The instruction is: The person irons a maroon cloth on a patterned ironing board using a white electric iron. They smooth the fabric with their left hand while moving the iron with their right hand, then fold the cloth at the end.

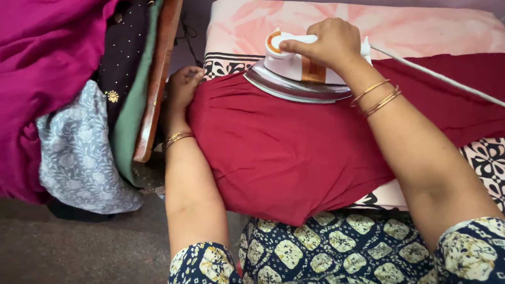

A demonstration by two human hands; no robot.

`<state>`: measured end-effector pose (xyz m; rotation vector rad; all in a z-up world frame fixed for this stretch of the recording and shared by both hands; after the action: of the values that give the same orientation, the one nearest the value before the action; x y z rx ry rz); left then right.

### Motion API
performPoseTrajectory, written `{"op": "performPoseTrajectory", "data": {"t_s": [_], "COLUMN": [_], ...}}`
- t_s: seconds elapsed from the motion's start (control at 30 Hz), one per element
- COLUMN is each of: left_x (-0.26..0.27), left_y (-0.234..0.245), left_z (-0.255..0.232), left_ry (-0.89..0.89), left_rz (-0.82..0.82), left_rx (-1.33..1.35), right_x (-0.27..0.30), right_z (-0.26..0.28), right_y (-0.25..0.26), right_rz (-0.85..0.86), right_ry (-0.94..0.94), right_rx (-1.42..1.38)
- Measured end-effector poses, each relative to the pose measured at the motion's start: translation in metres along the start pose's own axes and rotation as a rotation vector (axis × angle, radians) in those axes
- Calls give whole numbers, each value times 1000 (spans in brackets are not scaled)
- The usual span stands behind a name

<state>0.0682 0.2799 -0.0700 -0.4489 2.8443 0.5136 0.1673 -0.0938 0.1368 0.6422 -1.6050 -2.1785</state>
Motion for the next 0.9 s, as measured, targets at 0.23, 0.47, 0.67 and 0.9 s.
{"op": "performPoseTrajectory", "data": {"t_s": [0.23,0.47,0.67,0.9], "left_x": [3,2,4,2], "left_y": [1,-2,-2,-6], "left_z": [-3,-7,-6,0], "left_ry": [-5,-9,48,-11], "left_rz": [-16,2,-9,8], "left_rx": [-16,27,49,82], "right_x": [-14,-25,-35,-35], "right_z": [29,73,86,102], "right_y": [-9,-14,-24,-28], "right_rz": [25,-15,-37,-25], "right_ry": [79,358,371,386], "right_rx": [-35,-31,-3,-18]}}
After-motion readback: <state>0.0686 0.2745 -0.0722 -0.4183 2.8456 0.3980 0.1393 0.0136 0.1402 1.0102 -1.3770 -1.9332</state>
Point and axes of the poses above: each hand's wrist, its own x-axis away from the middle knuckle, its own y-axis out of the back of the hand, z = x × y, the point moved 9 cm from there along -x, towards the middle knuckle, and after that the axes turned 6 degrees about z, right-handed, at the moved point
